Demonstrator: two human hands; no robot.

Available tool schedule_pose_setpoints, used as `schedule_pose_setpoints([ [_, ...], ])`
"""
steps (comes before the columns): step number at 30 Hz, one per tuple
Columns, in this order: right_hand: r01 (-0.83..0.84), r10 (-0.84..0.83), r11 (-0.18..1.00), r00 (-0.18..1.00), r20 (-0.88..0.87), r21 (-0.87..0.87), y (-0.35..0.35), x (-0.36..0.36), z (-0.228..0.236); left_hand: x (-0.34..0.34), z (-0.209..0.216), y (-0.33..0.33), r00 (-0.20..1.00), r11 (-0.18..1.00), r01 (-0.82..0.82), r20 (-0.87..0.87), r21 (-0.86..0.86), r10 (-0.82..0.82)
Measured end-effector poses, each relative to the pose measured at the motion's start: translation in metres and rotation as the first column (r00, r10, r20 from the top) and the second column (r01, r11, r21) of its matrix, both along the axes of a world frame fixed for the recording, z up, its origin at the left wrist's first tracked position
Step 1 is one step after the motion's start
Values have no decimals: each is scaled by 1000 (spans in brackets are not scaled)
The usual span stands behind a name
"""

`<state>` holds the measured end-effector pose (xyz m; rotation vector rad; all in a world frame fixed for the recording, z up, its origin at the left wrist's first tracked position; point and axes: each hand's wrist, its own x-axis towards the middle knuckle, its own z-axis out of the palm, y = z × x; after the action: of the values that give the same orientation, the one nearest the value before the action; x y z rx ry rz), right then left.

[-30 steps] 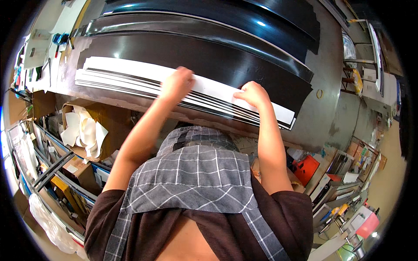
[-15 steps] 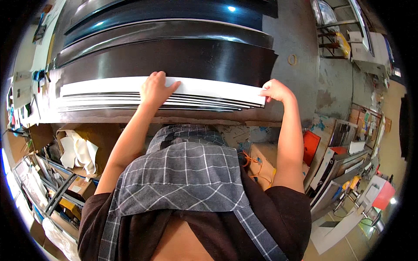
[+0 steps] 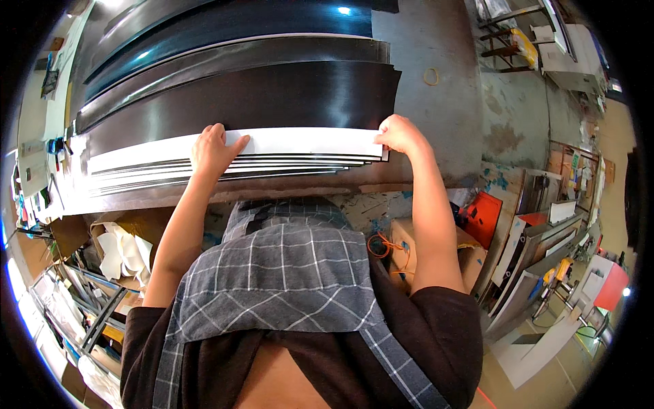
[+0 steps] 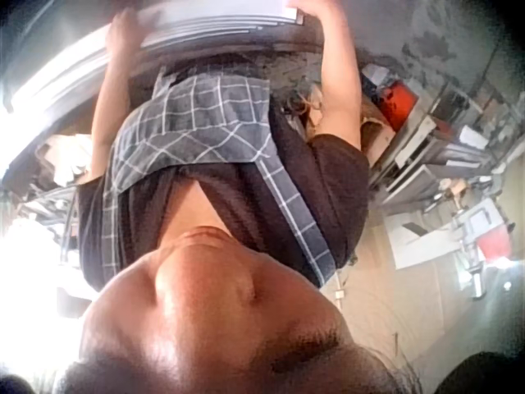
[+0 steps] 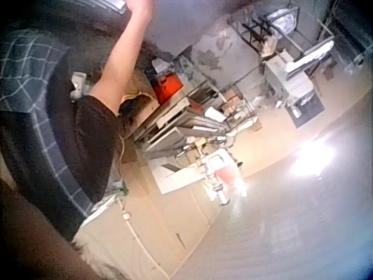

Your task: The person repeatedly picks up a dark, flexible sheet from a stack on a workbench and places it on top of a stack of white sheets. The person handles the sheets by hand, lifting and stacking them in a repetitive motion.

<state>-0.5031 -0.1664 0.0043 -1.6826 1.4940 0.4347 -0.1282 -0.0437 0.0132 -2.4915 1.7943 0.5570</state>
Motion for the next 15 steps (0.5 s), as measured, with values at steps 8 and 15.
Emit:
schedule_pose_setpoints([
  [8,-14,30,999,945,-327,50,-8,-38,10,4,-8,6,999,999,3,-42,-52,-5],
  [15,528,-377,849,587,717,13,-160,16,37,19,-10,7,972,998,-31,-233,-60,16],
])
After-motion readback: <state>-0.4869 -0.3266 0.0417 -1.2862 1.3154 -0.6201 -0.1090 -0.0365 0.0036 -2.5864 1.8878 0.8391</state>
